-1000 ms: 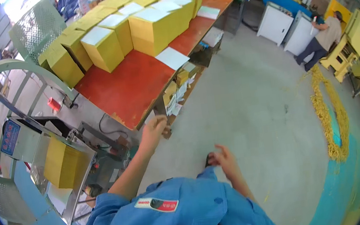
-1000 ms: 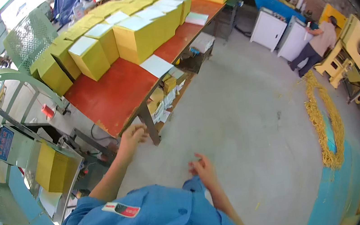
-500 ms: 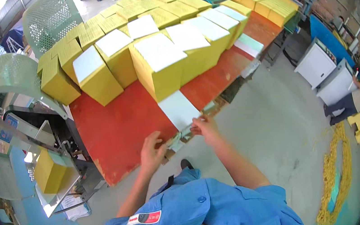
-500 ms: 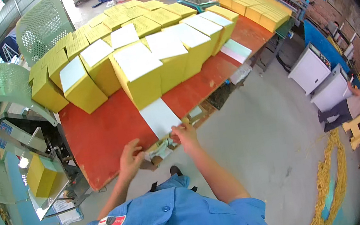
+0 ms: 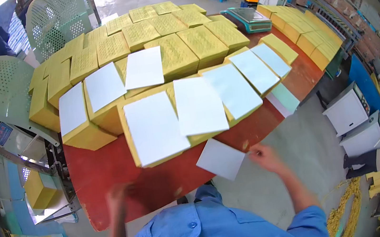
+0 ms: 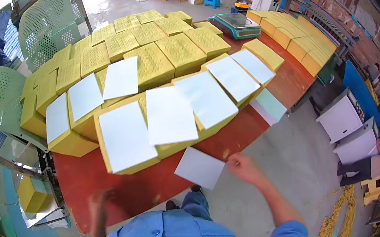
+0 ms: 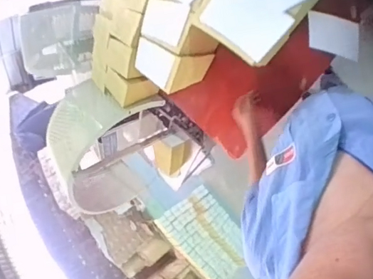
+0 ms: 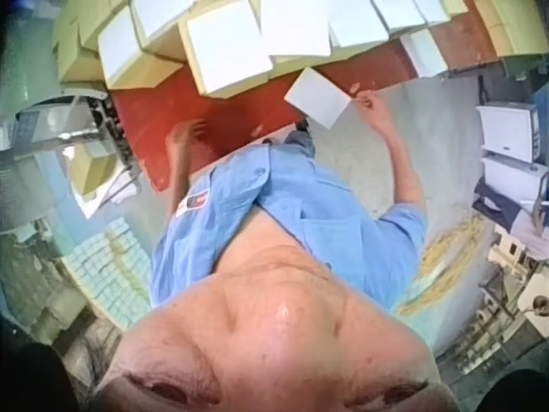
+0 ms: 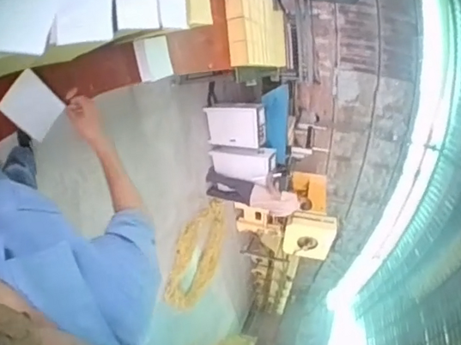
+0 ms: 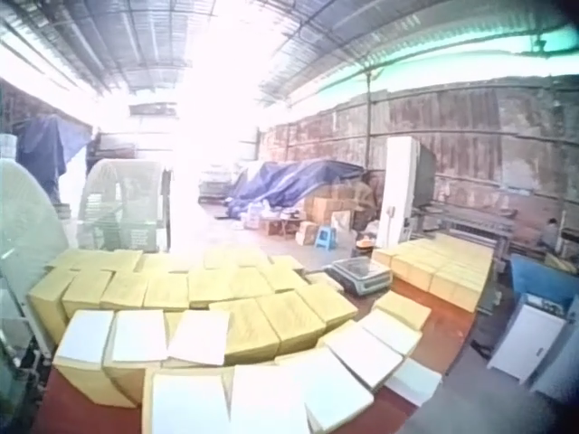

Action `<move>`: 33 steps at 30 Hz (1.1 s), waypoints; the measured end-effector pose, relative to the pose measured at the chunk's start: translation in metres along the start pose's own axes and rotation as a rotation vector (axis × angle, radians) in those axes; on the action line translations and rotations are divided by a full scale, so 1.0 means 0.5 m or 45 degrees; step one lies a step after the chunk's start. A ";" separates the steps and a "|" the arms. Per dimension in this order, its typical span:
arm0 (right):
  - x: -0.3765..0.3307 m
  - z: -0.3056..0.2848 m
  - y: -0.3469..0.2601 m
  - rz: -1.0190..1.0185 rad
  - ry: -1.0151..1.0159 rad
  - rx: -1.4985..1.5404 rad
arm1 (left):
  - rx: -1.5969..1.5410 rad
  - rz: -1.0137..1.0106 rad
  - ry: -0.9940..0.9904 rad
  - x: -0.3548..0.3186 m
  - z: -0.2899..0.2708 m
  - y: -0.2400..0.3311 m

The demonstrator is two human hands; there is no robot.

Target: The recorder is weighing stacks of yellow paper or cardboard sheets on an electronic scale and organizing them in the factory.

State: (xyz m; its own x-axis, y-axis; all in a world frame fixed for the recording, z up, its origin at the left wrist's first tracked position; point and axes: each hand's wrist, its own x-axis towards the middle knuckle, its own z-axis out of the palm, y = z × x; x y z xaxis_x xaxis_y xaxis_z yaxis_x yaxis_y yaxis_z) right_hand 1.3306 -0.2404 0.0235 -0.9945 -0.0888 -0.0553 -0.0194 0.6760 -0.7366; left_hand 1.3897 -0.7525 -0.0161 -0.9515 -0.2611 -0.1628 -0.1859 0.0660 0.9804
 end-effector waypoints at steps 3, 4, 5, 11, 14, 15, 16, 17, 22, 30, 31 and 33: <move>0.123 -0.227 -0.187 -0.017 -0.022 0.528 | -0.057 -0.021 0.652 0.069 -0.223 -0.057; 0.180 -0.293 -0.227 -0.179 -0.071 0.509 | -0.034 0.101 0.735 0.088 -0.290 -0.064; 0.250 -0.339 -0.253 -0.451 -0.018 0.499 | -0.009 0.224 0.809 0.103 -0.320 -0.063; 0.756 -0.413 -0.200 -0.016 -0.127 0.560 | -0.658 0.240 0.376 0.265 -0.356 0.030; 0.946 -0.361 -0.048 -0.029 -0.757 0.868 | -0.973 0.192 0.255 0.329 -0.270 0.090; 0.964 -0.318 -0.076 0.207 -0.760 0.921 | -0.150 0.539 0.193 0.311 -0.244 0.097; 0.975 -0.319 -0.048 0.394 -0.694 0.847 | -0.360 0.550 0.201 0.315 -0.244 0.087; 0.986 -0.320 -0.010 0.405 -0.755 0.821 | -0.880 0.271 0.195 0.337 -0.249 0.071; 1.012 -0.339 0.005 0.572 -0.710 0.863 | -0.714 0.275 0.199 0.368 -0.189 0.118; 0.993 -0.323 -0.024 0.509 -0.714 0.855 | -0.774 0.208 0.296 0.379 -0.168 0.104; 0.984 -0.321 -0.024 0.510 -0.715 0.853 | -0.774 0.208 0.294 0.377 -0.169 0.104; 0.972 -0.314 -0.027 0.482 -0.679 0.878 | -0.771 0.218 0.297 0.370 -0.169 0.104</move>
State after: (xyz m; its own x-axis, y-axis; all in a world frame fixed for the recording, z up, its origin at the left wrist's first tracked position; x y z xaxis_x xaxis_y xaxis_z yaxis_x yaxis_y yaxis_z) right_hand 0.8316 -0.1779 0.1124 -0.7409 -0.3897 -0.5470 0.5294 0.1624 -0.8327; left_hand 1.2249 -0.8785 0.0141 -0.8647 -0.5010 -0.0376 0.1984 -0.4094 0.8905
